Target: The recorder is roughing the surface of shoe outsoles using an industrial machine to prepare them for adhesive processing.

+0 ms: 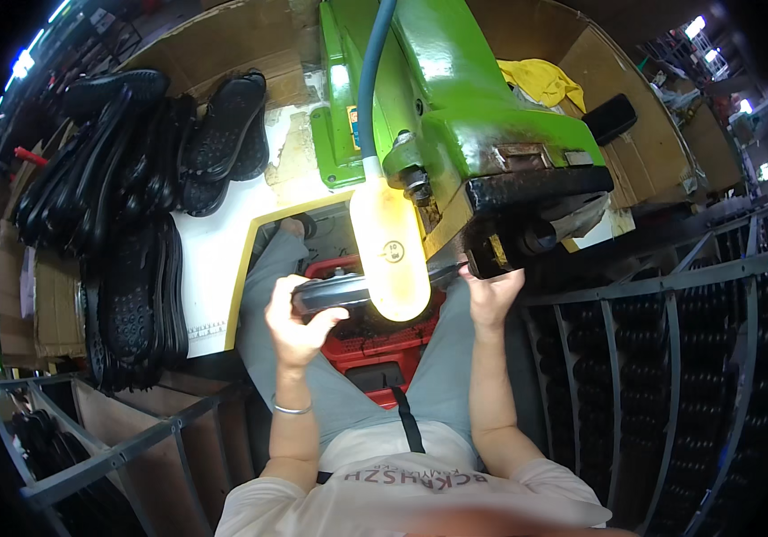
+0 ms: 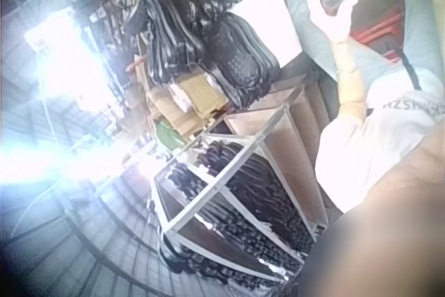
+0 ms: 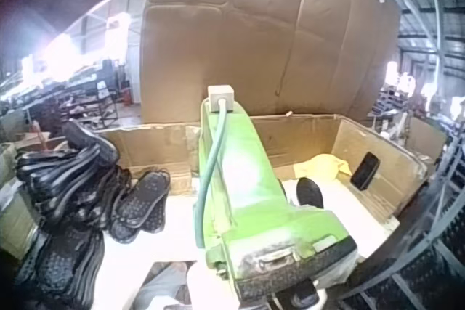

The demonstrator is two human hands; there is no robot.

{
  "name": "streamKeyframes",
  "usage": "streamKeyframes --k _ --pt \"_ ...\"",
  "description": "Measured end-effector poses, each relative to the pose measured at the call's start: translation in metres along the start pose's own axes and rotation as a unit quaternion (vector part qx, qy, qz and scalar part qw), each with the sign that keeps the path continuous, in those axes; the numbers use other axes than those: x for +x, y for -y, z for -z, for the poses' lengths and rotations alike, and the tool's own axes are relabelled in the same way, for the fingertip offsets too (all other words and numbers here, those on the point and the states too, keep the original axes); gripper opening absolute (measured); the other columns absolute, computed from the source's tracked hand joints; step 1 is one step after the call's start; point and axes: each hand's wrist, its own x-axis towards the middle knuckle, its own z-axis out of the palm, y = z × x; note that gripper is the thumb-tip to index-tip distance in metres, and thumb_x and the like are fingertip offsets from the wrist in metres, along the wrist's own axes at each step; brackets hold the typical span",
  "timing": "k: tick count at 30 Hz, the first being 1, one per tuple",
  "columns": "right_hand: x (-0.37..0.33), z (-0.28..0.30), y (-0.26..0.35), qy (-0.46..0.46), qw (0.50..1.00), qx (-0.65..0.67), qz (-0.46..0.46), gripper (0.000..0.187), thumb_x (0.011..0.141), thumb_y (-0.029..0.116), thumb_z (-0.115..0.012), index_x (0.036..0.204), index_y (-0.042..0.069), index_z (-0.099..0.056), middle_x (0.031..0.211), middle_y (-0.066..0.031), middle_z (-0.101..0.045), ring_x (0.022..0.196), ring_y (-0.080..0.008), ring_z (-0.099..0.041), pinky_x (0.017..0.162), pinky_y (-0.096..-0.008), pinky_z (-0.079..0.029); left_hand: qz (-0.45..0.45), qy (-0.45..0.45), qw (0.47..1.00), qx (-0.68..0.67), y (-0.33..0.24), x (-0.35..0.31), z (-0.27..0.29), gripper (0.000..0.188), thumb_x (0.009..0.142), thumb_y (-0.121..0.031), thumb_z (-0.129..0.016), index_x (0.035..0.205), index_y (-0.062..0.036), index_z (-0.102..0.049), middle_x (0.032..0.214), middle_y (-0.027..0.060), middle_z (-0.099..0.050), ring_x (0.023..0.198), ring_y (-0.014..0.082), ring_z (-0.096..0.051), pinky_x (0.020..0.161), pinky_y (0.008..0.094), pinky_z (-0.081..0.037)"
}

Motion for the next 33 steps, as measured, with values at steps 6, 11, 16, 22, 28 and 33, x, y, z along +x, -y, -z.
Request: streamKeyframes --k 6,11,16,22,28,33 --pt "-0.021 -0.034 -0.002 -0.006 0.995 -0.014 0.101 0.099 0.057 0.013 -0.091 0.134 -0.009 -0.034 0.127 -0.0131 -0.046 0.113 -0.0219 -0.051 0.097 -0.033 -0.044 0.026 -0.002 0.999 -0.031 0.038 -0.01 0.046 0.049 0.066 -0.021 -0.088 0.094 -0.0009 -0.053 0.084 0.0021 -0.059 0.076 0.0093 -0.057 0.07 0.0226 -0.048" --pt "-0.029 -0.056 0.005 -0.002 0.968 -0.171 0.185 0.082 0.05 0.017 -0.093 0.117 -0.007 -0.054 0.113 -0.017 -0.06 0.101 -0.0322 -0.06 0.089 -0.0391 -0.048 0.087 0.093 0.992 0.02 0.075 -0.013 0.07 0.04 0.064 -0.014 -0.087 0.084 -0.0024 -0.054 0.082 0.0024 -0.058 0.082 0.01 -0.055 0.074 0.0266 -0.046" --pt "-0.031 -0.056 0.004 0.026 0.917 -0.27 0.294 0.08 0.052 0.023 -0.092 0.116 -0.008 -0.056 0.114 -0.0213 -0.061 0.101 -0.0375 -0.061 0.091 -0.0424 -0.048 -0.043 0.165 0.94 0.296 0.046 -0.003 -0.012 0.03 0.065 -0.011 -0.078 0.09 -0.0055 -0.063 0.082 0.0107 -0.065 0.075 0.0305 -0.063 0.069 0.0344 -0.051" --pt "-0.045 -0.041 -0.023 -0.009 0.971 -0.203 0.123 0.076 0.063 0.018 -0.088 0.124 -0.01 -0.051 0.12 -0.022 -0.058 0.108 -0.0339 -0.06 0.093 -0.0394 -0.047 -0.048 0.083 0.992 0.078 0.079 -0.013 -0.065 0.026 0.075 0.001 -0.069 0.099 0.0003 -0.062 0.089 0.0115 -0.066 0.079 0.022 -0.065 0.074 0.0307 -0.052" --pt "-0.093 -0.001 -0.102 0.041 0.949 0.17 -0.261 0.066 0.089 0.011 -0.063 0.144 0.0 -0.028 0.139 -0.0116 -0.043 0.127 -0.0246 -0.044 0.104 -0.0392 -0.039 0.034 0.06 0.997 -0.03 0.091 -0.036 -0.098 0.035 0.077 0.001 -0.075 0.107 0.0034 -0.057 0.1 0.0086 -0.064 0.092 0.0156 -0.061 0.085 0.0287 -0.049" --pt "-0.106 0.023 -0.097 -0.012 0.878 0.331 -0.345 0.058 0.09 0.021 -0.065 0.138 0.013 -0.034 0.126 -0.0092 -0.05 0.111 -0.0255 -0.055 0.08 -0.0453 -0.057 0.022 -0.044 0.995 -0.088 0.113 -0.048 -0.109 0.037 0.076 -0.003 -0.078 0.106 0.0031 -0.058 0.099 0.0086 -0.064 0.091 0.016 -0.061 0.084 0.0304 -0.049"
